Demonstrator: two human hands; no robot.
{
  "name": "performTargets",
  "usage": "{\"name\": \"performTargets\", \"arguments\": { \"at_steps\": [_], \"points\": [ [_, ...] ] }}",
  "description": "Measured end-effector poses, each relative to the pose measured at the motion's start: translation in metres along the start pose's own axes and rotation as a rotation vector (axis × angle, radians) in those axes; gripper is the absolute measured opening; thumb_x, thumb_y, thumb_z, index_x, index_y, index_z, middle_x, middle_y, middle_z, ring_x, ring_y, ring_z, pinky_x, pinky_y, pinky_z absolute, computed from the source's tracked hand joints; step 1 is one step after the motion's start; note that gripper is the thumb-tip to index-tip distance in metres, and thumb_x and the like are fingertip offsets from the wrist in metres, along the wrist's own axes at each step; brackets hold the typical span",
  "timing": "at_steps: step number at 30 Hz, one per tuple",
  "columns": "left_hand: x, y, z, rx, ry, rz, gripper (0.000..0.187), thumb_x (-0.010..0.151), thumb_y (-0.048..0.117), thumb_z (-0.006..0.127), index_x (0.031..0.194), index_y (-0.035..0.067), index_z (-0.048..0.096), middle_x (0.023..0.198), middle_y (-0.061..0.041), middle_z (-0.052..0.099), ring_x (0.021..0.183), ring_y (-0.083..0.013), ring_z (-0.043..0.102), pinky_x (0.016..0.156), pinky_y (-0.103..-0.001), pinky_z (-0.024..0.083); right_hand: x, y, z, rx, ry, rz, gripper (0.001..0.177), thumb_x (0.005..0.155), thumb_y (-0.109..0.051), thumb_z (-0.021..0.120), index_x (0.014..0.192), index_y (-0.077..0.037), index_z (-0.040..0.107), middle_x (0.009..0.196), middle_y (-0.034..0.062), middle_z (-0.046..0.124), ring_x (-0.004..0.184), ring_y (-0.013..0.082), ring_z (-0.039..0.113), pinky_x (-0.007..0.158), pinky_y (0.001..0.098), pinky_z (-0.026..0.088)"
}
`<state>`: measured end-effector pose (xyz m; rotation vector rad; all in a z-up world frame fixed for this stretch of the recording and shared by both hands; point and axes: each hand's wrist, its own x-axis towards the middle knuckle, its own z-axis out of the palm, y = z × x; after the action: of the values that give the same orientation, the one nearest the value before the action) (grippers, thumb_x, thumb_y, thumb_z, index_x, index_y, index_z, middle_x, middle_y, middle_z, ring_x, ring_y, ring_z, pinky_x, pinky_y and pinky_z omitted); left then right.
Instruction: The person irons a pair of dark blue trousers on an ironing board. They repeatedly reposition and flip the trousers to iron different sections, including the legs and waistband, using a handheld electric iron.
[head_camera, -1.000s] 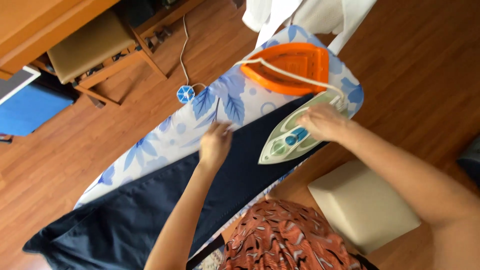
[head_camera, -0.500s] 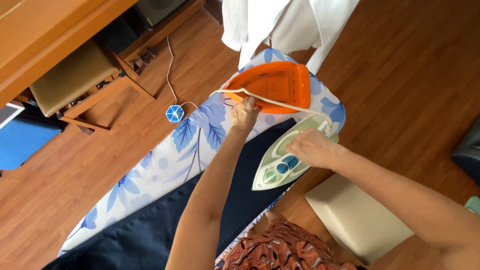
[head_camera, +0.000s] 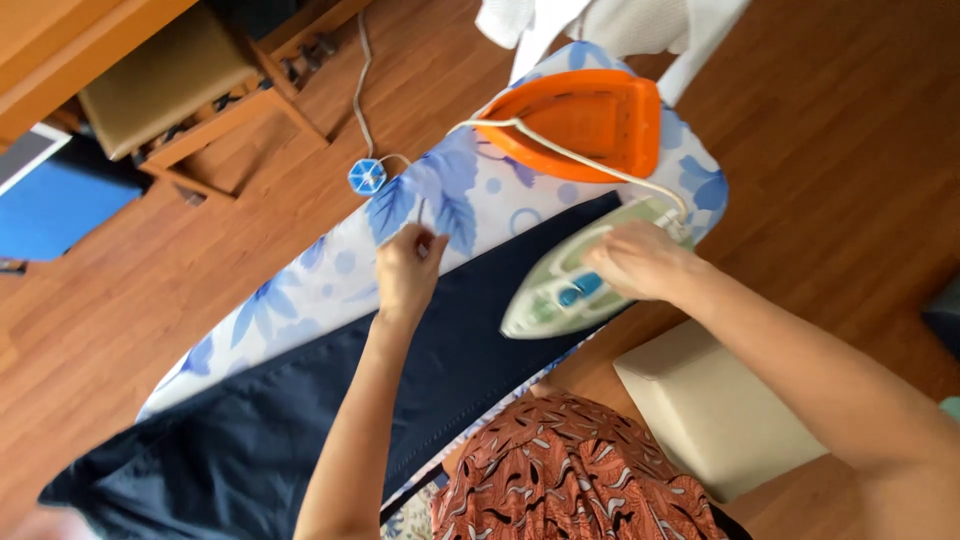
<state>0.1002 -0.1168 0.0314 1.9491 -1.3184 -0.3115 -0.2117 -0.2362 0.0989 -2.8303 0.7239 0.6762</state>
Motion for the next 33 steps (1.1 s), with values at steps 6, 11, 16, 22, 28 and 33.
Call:
{"name": "performTargets", "arguments": {
  "at_steps": [6,11,16,22,28,33],
  "points": [
    [-0.145,-0.051,-0.043,-0.008,-0.109,-0.081,0.005,0.081,0.017,0.075,0.084,0.021,0.074,0.074,-0.004,0.074,0.076,-0.0276,0.072,0.063,-0.038,0.058,0.013,0.012,0.014,0.004,-0.008,0.197,0.021,0.077,-0.013,0.063,0.093,-0.025,0.070,0.075,0.0062,0.072,0.084,0.0313,0.075,0.075,0.0458,0.058],
    [-0.236,-0.075,-0.075,0.248,-0.168,0.096,0.043,0.072,0.010,0.066,0.114,0.022,0.068,0.132,-0.006,0.053,0.123,-0.0286,0.052,0.090,-0.042,0.045,0.022,-0.077,-0.023,-0.054,0.036,0.077,0.020,0.078,-0.017,0.059,0.091,-0.021,0.074,0.074,0.0078,0.074,0.083,0.0297,0.076,0.075,0.0445,0.061],
    [-0.274,-0.116,-0.126,0.540,0.044,0.031,0.063,0.069,0.014,0.062,0.131,0.026,0.065,0.150,-0.011,0.050,0.139,-0.0300,0.047,0.106,-0.047,0.038,0.068,-0.151,-0.005,-0.028,0.010,-0.201,0.023,0.079,-0.012,0.059,0.095,-0.020,0.072,0.076,0.0120,0.075,0.077,0.0323,0.075,0.074,0.0499,0.059],
    [-0.310,-0.121,-0.157,0.614,0.036,-0.438,0.063,0.076,0.008,0.064,0.138,0.018,0.062,0.161,-0.017,0.040,0.149,-0.0344,0.033,0.118,-0.059,0.021,0.107,-0.222,-0.017,-0.044,0.160,-0.187,0.010,0.080,-0.012,0.060,0.077,-0.010,0.070,0.068,0.0105,0.071,0.070,0.0334,0.073,0.065,0.0454,0.058],
    [-0.377,-0.097,-0.145,0.473,0.272,-0.209,0.100,0.038,0.049,0.090,0.130,0.023,0.060,0.132,-0.013,0.049,0.126,-0.0375,0.048,0.106,-0.054,0.032,0.082,-0.249,-0.030,-0.096,-0.030,-0.417,0.012,0.080,-0.012,0.060,0.082,-0.010,0.071,0.074,0.0123,0.075,0.078,0.0340,0.075,0.073,0.0488,0.060],
    [-0.455,-0.145,-0.090,0.693,0.622,-0.351,0.075,0.052,0.028,0.089,0.122,0.015,0.065,0.130,-0.015,0.052,0.118,-0.0361,0.054,0.100,-0.049,0.037,0.102,-0.247,-0.047,-0.153,0.058,-0.226,0.017,0.077,-0.018,0.065,0.091,-0.015,0.075,0.081,0.0108,0.076,0.088,0.0336,0.075,0.078,0.0459,0.061]
  ]
}}
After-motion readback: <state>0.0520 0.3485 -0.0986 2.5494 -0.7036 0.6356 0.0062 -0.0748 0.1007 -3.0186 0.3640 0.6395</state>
